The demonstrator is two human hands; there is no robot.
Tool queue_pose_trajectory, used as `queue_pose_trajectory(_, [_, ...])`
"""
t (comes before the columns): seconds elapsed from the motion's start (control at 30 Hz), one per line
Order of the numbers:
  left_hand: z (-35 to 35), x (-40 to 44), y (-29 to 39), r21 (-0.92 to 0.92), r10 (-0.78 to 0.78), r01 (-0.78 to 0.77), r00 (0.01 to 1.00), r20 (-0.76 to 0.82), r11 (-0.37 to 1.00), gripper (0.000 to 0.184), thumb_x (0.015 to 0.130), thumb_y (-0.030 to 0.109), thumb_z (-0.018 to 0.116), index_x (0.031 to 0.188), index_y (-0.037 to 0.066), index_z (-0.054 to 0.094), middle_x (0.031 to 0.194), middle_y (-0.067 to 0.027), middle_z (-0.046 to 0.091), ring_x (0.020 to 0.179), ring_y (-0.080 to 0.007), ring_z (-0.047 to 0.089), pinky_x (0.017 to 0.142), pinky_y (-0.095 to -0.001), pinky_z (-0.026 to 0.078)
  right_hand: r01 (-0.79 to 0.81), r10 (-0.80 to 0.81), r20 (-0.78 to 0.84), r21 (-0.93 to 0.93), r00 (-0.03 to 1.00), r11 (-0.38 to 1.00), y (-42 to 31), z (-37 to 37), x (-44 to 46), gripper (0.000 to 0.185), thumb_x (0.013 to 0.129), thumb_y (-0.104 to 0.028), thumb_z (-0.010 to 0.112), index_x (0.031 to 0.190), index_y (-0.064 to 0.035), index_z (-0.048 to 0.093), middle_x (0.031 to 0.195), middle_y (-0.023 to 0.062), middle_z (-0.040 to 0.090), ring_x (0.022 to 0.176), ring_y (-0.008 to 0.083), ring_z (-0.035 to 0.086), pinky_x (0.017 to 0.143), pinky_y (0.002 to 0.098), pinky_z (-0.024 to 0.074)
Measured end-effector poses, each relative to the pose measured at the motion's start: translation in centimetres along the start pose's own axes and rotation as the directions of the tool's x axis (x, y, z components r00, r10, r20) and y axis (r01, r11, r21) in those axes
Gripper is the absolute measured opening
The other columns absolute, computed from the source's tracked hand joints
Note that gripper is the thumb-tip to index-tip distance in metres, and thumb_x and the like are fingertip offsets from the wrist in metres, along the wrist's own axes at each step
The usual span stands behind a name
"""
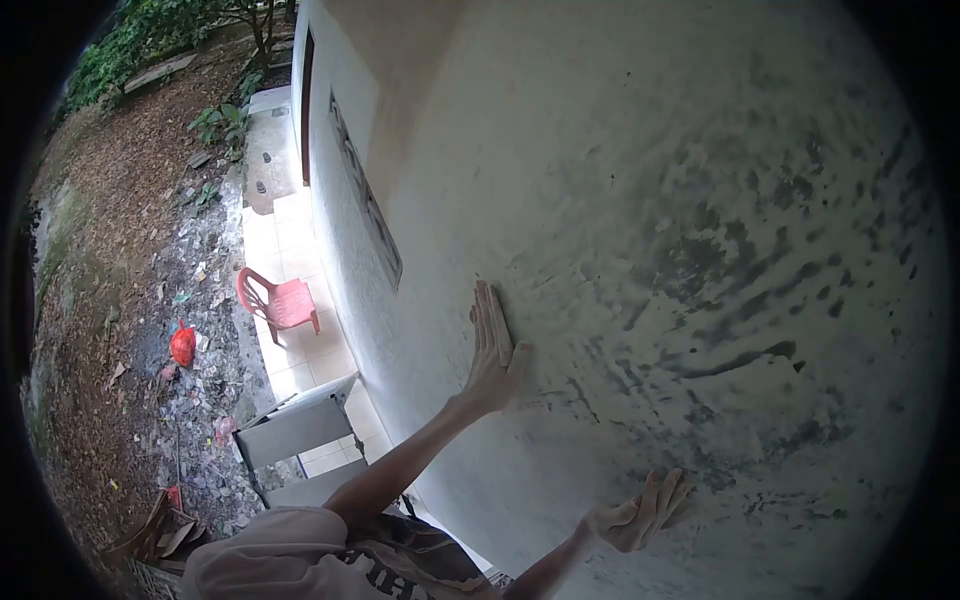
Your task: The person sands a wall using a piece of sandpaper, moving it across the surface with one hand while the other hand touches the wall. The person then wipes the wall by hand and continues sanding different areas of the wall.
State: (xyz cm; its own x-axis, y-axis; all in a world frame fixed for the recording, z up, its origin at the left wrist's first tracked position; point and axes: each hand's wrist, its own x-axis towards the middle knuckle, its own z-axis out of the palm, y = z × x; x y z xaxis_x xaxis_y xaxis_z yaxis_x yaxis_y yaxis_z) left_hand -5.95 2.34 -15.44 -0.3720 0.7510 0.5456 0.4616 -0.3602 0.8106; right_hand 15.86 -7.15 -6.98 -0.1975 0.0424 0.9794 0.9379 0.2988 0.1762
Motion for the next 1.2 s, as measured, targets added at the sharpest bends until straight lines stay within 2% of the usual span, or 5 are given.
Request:
queue_pose_trajectory(0.3, [-7.6,18.9,-13.5,-0.171,-0.199,0.156,0.940,-0.276,0.973,0.074,0.101,0.047,0.025,0.149,0.002,-0.008,0.156,-0.0199,-0.009,0.145,-0.0294,-0.009,0.117,-0.0434,-0.006,-0.002,0.002,-0.003,0.015,1.000,1.000,-0.1,0.2,0.0,0.039,0.095,-0.018,0.038,0.096,0.0041,0.070,0.106,0.0198,0.069,0.112,0.0373,0.060,0.109,0.0568,0.0293])
queue_pose_trajectory(0.5, [-3.4,7.2,-3.4,0.026,-0.009,0.009,0.999,-0.035,1.000,0.073,0.098,0.031,0.028,0.146,-0.003,-0.014,0.154,-0.0240,-0.015,0.144,-0.0342,-0.016,0.116,-0.0459,-0.007,0.020,-0.020,0.002,-0.006,1.000,1.000,-0.1,0.1,0.1,0.040,0.095,-0.019,0.038,0.095,0.0046,0.070,0.106,0.0211,0.068,0.111,0.0381,0.061,0.108,0.0580,0.0288])
queue_pose_trajectory(0.9, [-10.0,22.9,-7.1,-0.201,-0.321,0.289,0.934,-0.154,0.936,0.079,0.100,0.047,0.023,0.145,-0.006,-0.015,0.153,-0.0273,-0.015,0.144,-0.0360,-0.014,0.116,-0.0469,-0.005,0.038,-0.038,0.033,0.007,0.999,0.999,0.0,0.1,0.0,0.041,0.097,-0.021,0.037,0.097,0.0040,0.070,0.107,0.0204,0.068,0.113,0.0383,0.059,0.110,0.0552,0.0284])
queue_pose_trajectory(1.03, [-6.3,14.8,2.9,0.072,-0.062,0.066,0.997,-0.049,0.995,0.079,0.100,0.043,0.024,0.143,-0.009,-0.017,0.151,-0.0307,-0.017,0.142,-0.0400,-0.017,0.115,-0.0506,-0.005,0.057,-0.057,0.050,0.002,0.997,0.998,-0.4,0.1,0.3,0.046,0.102,-0.024,0.033,0.101,0.0063,0.068,0.106,0.0191,0.069,0.112,0.0382,0.060,0.109,0.0562,0.0296])
queue_pose_trajectory(1.2, [-8.1,21.5,-2.0,-0.208,-0.288,0.244,0.932,-0.218,0.947,0.080,0.099,0.051,0.022,0.146,-0.004,-0.013,0.154,-0.0272,-0.012,0.144,-0.0365,-0.014,0.116,-0.0484,-0.005,0.021,-0.021,0.028,-0.004,0.999,1.000,0.0,0.2,-0.2,0.042,0.098,-0.021,0.036,0.097,0.0031,0.070,0.107,0.0191,0.068,0.114,0.0368,0.059,0.109,0.0552,0.0296])
